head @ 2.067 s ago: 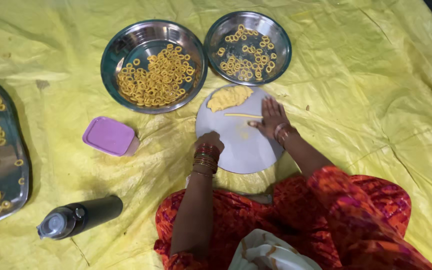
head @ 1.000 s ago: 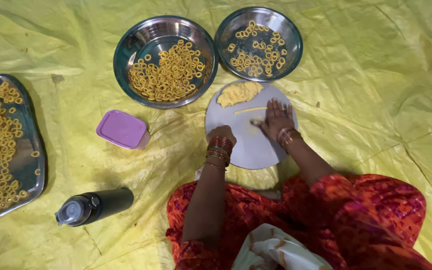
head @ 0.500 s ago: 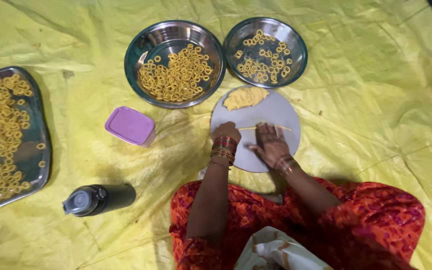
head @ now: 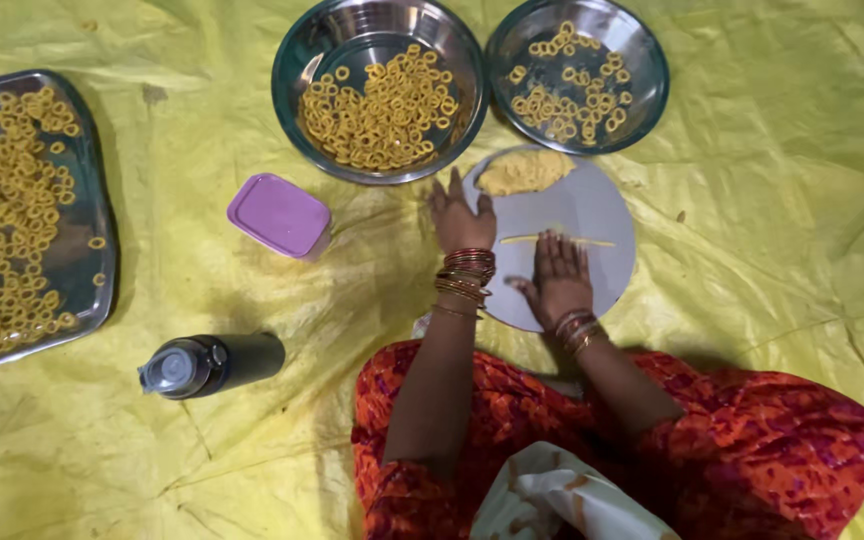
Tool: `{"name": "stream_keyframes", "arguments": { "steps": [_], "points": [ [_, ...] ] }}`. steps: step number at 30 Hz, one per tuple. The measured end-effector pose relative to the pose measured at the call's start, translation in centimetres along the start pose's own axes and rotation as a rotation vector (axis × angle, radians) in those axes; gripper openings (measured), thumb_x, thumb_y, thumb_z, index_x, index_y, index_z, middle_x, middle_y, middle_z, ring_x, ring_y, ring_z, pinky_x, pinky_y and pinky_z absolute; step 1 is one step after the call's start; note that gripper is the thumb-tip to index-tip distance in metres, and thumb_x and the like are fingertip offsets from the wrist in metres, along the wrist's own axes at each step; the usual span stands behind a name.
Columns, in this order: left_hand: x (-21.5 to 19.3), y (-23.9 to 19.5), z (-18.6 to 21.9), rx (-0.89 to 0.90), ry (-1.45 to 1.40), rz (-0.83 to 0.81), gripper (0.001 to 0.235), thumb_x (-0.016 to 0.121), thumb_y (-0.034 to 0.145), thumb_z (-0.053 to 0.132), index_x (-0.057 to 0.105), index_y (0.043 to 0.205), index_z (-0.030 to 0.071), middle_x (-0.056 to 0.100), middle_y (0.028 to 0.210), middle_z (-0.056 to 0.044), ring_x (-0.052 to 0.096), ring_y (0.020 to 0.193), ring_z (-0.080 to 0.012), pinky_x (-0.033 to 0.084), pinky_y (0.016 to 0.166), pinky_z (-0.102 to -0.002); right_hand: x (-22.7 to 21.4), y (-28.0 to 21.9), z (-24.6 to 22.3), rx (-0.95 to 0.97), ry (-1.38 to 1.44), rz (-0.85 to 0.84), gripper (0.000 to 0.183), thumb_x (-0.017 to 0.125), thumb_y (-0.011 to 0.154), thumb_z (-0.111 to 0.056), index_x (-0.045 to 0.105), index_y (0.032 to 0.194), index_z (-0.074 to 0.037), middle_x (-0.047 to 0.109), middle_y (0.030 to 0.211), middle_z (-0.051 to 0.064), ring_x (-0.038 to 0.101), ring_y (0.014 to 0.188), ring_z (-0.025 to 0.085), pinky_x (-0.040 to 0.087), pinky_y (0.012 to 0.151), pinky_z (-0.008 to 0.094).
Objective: The person rolls small pieces of yellow dough into thin ropes on a round board, then joins the ends to form small rings. The finished rings are placed into nearby metal bowls.
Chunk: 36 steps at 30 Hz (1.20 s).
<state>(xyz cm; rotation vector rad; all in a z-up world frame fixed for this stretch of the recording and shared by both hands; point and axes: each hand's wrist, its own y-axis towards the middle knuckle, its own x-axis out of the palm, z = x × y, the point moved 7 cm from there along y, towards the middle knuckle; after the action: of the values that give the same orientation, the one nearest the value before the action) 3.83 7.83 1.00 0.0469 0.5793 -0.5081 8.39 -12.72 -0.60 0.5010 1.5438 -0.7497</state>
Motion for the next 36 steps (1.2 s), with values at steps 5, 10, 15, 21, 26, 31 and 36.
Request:
{"name": "stream_keyframes", "arguments": {
  "steps": [5,10,15,21,26,31,36],
  "points": [
    [0.4,-0.4,0.0,0.057,-0.028,-0.016,0.075,0.071,0.086,0.032,0.045,0.154,0.019,0.036,0.159,-0.027,0.032,0.147,-0.0489,0.028,0.122,-0.050,-0.6,5.6,0.9,0.015,0.029,0.062,0.088,0.040,0.101,-0.061,0.023,0.161,0.001,0.026,0.168,0.019,0.020,0.156,0.038,0.006,0.128,0.051],
    [-0.7,-0.2,-1.0,0.040,-0.085,0.056,0.074,0.073,0.087,0.031,0.045,0.153,0.014,0.038,0.159,-0.027,0.032,0.148,-0.0471,0.027,0.121,-0.052,-0.7,3.7,-0.3,-0.011,0.087,0.184,0.094,0.038,0.100,-0.066,0.024,0.161,0.004,0.027,0.167,0.023,0.022,0.155,0.041,0.008,0.126,0.051],
    [-1.7,-0.1,0.3,0.073,-0.168,0.157,0.072,0.073,0.087,0.030,0.047,0.153,0.014,0.042,0.159,-0.026,0.038,0.147,-0.0440,0.033,0.122,-0.051,-0.2,-1.5,-0.3,-0.016,0.074,0.034,0.098,0.040,0.096,-0.071,0.023,0.160,0.002,0.025,0.166,0.022,0.019,0.154,0.038,0.008,0.125,0.051],
    [-1.3,-0.7,0.9,0.054,-0.157,0.071,0.072,0.071,0.084,0.027,0.049,0.152,0.016,0.044,0.156,-0.022,0.039,0.144,-0.0430,0.032,0.117,-0.053,-0.6,1.6,-3.1,-0.139,0.060,0.033,0.095,0.047,0.095,-0.061,0.019,0.160,0.003,0.021,0.168,0.022,0.016,0.156,0.034,0.007,0.125,0.049],
    [-2.6,-0.7,0.4,0.050,-0.194,0.156,0.067,0.073,0.085,0.026,0.053,0.148,0.016,0.050,0.153,-0.021,0.044,0.142,-0.0408,0.035,0.117,-0.053,-0.4,5.8,-3.3,-0.029,0.047,0.002,0.090,0.048,0.101,-0.056,0.015,0.161,0.002,0.016,0.169,0.020,0.013,0.158,0.036,0.007,0.130,0.048],
    [-3.4,-0.4,0.6,0.051,-0.294,0.201,0.066,0.073,0.086,0.025,0.053,0.147,0.013,0.058,0.145,-0.022,0.053,0.136,-0.0409,0.042,0.115,-0.050,1.2,-1.0,-4.4,-0.088,-0.013,0.040,0.099,0.049,0.095,-0.058,0.009,0.159,0.006,0.012,0.168,0.023,0.011,0.156,0.039,0.007,0.125,0.049],
    [-2.4,-0.6,1.8,0.093,-0.220,0.152,0.066,0.073,0.084,0.024,0.054,0.146,0.013,0.060,0.142,-0.021,0.054,0.131,-0.0420,0.041,0.111,-0.051,1.3,-0.5,-3.3,-0.136,-0.080,0.017,0.097,0.047,0.097,-0.059,0.008,0.160,0.004,0.012,0.168,0.021,0.013,0.156,0.038,0.006,0.124,0.052]
  ]
}}
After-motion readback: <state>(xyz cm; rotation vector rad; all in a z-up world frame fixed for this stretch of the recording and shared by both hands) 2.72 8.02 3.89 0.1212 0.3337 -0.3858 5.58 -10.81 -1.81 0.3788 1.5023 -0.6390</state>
